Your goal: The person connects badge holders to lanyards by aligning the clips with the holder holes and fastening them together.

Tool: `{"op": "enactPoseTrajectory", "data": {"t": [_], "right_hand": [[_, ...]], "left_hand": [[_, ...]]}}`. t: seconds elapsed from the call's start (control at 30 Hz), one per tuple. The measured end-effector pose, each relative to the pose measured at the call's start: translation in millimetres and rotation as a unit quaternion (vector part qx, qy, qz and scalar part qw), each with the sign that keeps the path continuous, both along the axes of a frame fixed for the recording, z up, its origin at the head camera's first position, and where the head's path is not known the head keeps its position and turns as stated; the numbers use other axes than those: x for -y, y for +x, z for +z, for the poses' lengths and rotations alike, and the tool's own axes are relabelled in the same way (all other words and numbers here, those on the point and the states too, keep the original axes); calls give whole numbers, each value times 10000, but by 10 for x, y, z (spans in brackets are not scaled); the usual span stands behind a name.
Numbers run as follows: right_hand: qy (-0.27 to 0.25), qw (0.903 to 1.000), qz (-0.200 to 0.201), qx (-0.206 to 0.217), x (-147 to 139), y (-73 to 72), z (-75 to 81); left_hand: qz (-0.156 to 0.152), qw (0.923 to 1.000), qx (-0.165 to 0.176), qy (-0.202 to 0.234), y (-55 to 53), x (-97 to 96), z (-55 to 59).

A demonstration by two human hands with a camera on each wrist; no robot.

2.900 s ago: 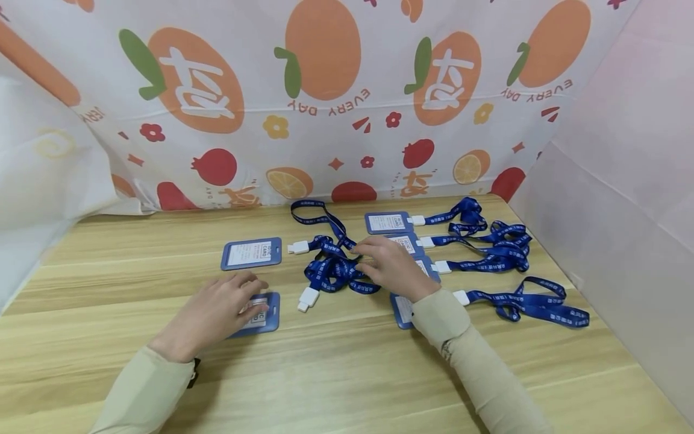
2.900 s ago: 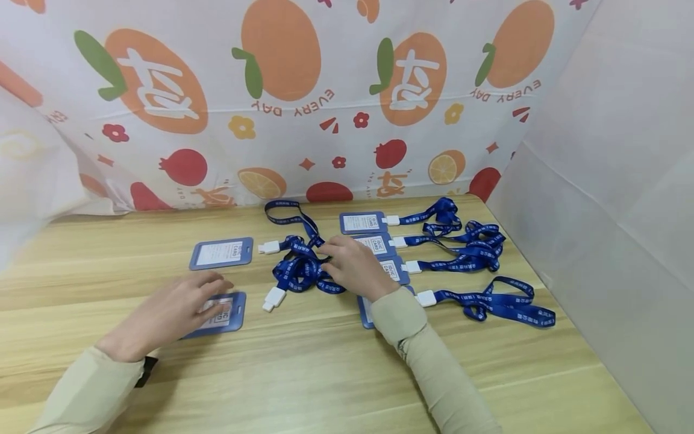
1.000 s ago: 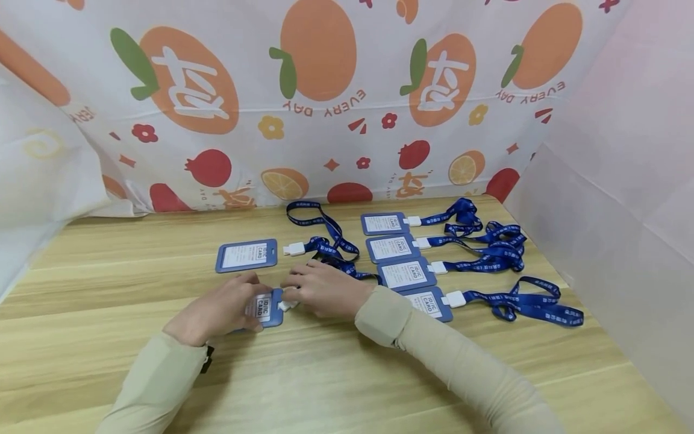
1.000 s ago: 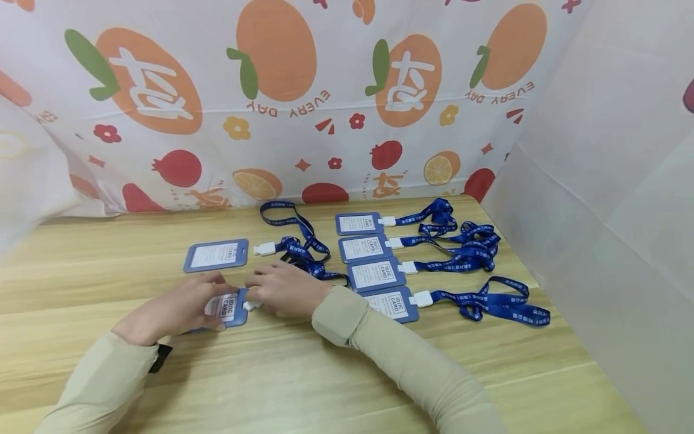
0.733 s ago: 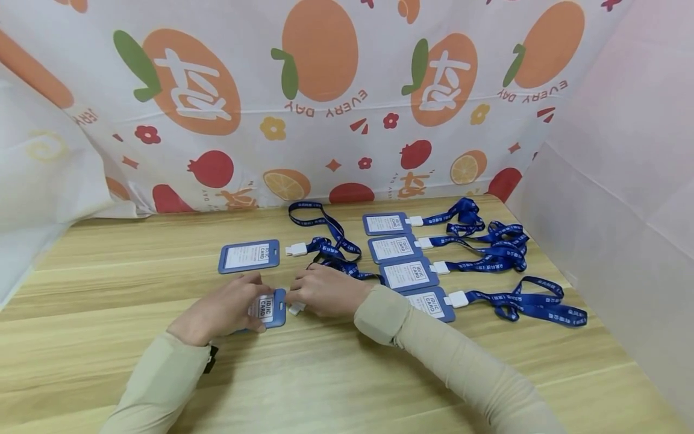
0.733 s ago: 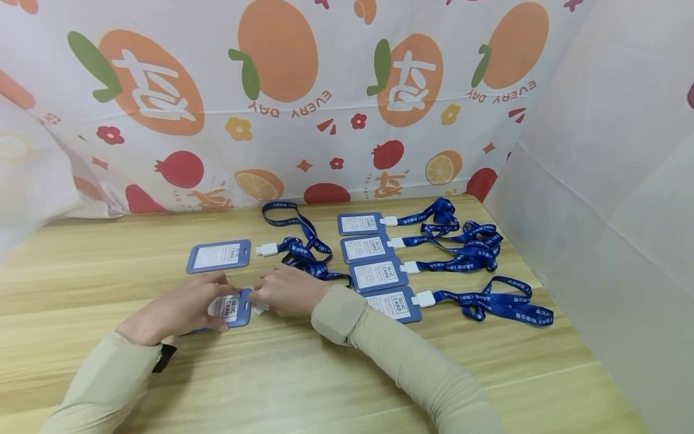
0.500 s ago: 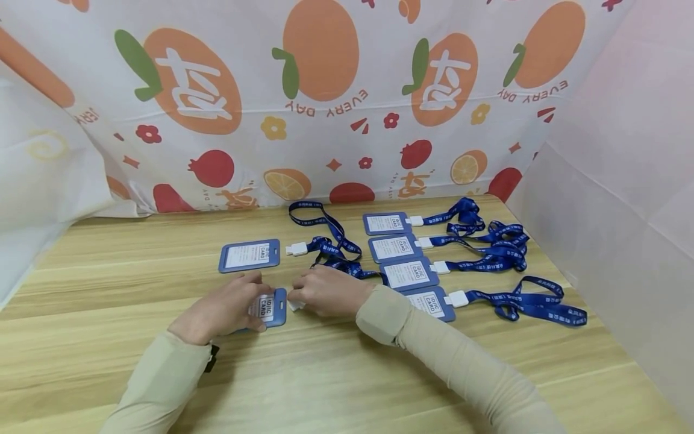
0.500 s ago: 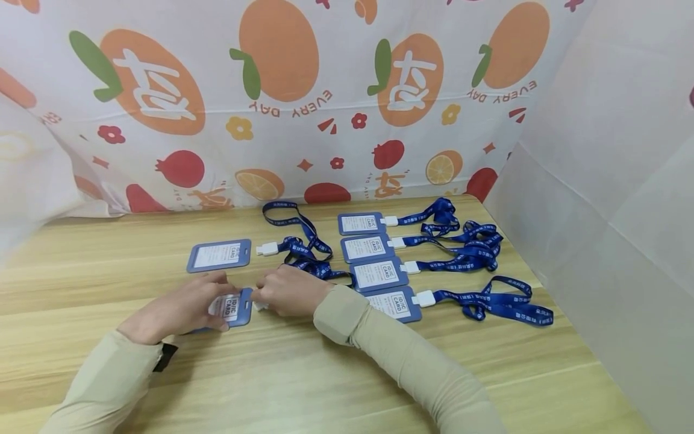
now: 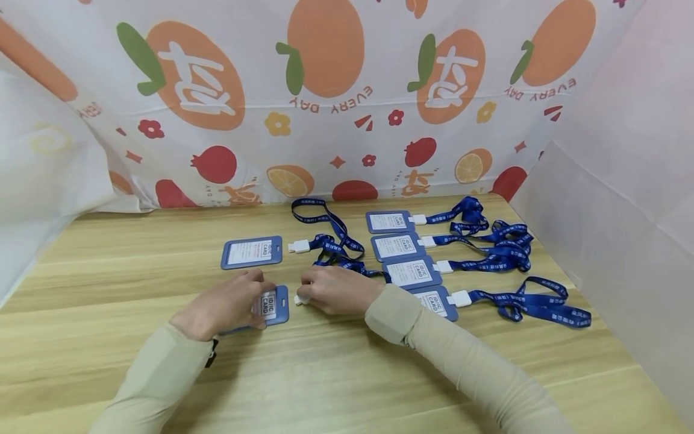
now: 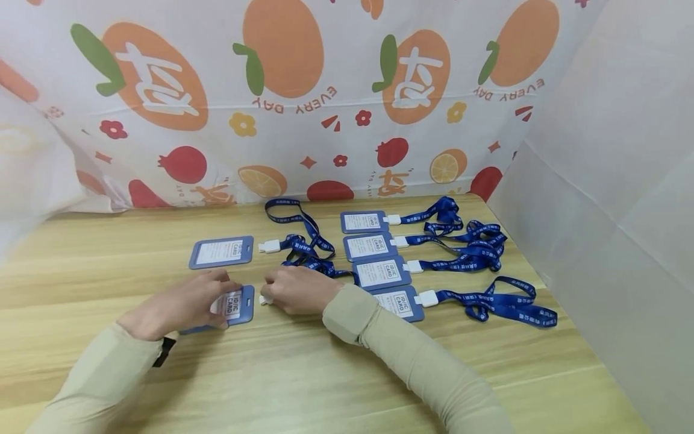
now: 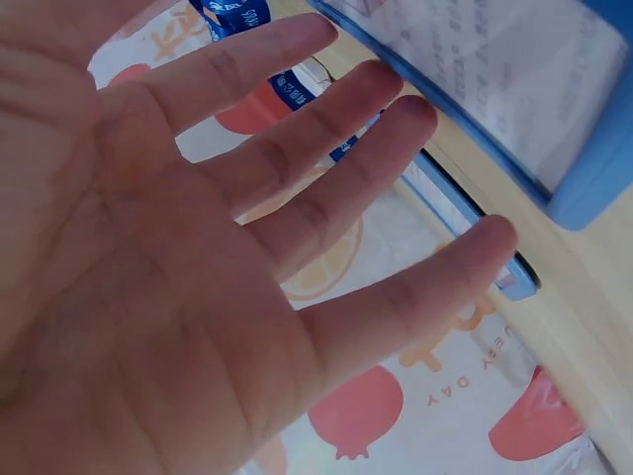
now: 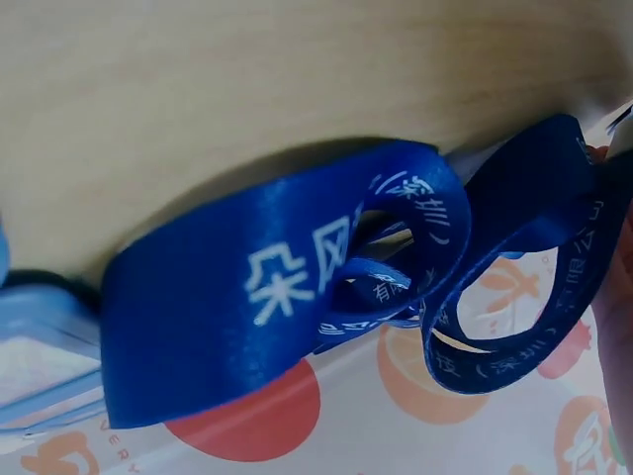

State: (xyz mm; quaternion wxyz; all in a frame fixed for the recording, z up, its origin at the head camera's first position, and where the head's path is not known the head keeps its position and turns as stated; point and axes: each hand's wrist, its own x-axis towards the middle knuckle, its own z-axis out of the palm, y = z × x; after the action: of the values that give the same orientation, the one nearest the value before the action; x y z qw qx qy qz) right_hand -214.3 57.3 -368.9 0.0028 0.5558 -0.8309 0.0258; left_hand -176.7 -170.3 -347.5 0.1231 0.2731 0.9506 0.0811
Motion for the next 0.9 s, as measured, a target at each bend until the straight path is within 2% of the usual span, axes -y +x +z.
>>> {"op": "enactPoseTrajectory", "data": {"t": [0.27,0.57,0.9], "right_hand": [[-89,9999,90,-90,16,9,-1],[-56,9999,70,-78,49,30,2],[-1,9998,139,-139,86,50,-9]], "left_hand": [[-26,9999,-115,-44,23,9,-12],[95,9996,52,254,19,32,-28],[38,9999,49,111,-13,19,-33]]}}
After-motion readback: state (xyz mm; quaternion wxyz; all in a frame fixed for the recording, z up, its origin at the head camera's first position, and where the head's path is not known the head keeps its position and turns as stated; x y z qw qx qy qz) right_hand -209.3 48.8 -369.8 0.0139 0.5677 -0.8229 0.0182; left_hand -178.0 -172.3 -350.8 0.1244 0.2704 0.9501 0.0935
